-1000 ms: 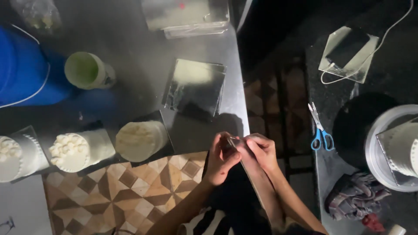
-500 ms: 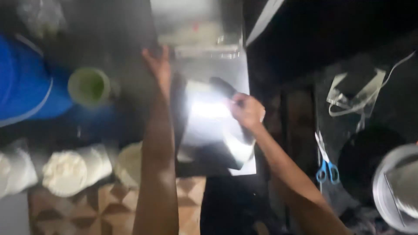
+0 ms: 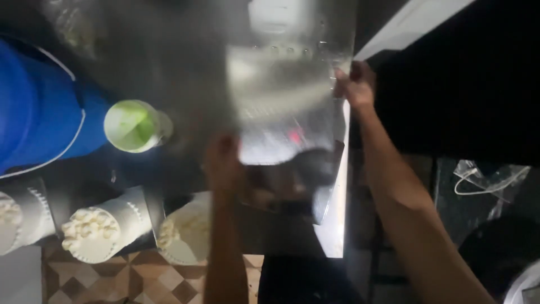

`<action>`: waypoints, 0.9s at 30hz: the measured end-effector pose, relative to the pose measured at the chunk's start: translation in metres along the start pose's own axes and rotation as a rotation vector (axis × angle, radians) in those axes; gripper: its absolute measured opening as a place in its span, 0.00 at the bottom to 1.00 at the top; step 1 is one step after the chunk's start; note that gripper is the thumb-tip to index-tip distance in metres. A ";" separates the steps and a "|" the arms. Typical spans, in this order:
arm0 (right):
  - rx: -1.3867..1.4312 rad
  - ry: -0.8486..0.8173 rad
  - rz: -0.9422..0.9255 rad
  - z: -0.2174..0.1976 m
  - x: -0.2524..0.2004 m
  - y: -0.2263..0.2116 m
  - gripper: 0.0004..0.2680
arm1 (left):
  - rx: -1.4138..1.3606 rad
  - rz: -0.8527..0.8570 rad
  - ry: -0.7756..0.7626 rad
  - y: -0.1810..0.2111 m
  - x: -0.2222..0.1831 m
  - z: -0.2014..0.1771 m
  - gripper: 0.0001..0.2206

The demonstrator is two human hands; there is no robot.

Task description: Cutting heart shapes from red dough using a cookie cutter and placing them on a board.

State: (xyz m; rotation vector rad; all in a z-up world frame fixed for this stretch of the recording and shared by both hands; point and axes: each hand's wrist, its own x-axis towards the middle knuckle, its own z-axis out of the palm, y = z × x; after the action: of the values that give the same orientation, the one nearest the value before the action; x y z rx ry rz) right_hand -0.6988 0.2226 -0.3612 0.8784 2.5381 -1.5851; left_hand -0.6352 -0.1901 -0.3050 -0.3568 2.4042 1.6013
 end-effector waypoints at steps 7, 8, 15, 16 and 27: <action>0.086 -0.148 -0.056 -0.007 0.019 0.015 0.13 | 0.725 0.167 0.046 0.057 -0.055 0.034 0.16; 0.003 -0.058 -0.104 -0.004 0.020 0.012 0.14 | 0.483 0.162 0.067 0.069 -0.031 0.039 0.20; 0.270 -0.143 -0.117 0.005 0.001 -0.005 0.11 | 0.469 0.036 -0.042 0.019 0.155 0.143 0.29; 0.268 -0.143 -0.120 0.006 0.006 -0.009 0.11 | 0.467 0.037 -0.041 0.035 0.157 0.145 0.29; 0.698 -0.024 0.005 -0.050 -0.103 -0.068 0.18 | -0.251 -0.043 -0.125 0.120 0.028 0.009 0.15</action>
State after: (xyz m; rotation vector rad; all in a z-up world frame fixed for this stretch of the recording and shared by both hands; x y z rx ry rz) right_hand -0.6310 0.1963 -0.2497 0.8739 1.9476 -2.5053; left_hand -0.7003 -0.1389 -0.2135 -0.3379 2.0958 1.8519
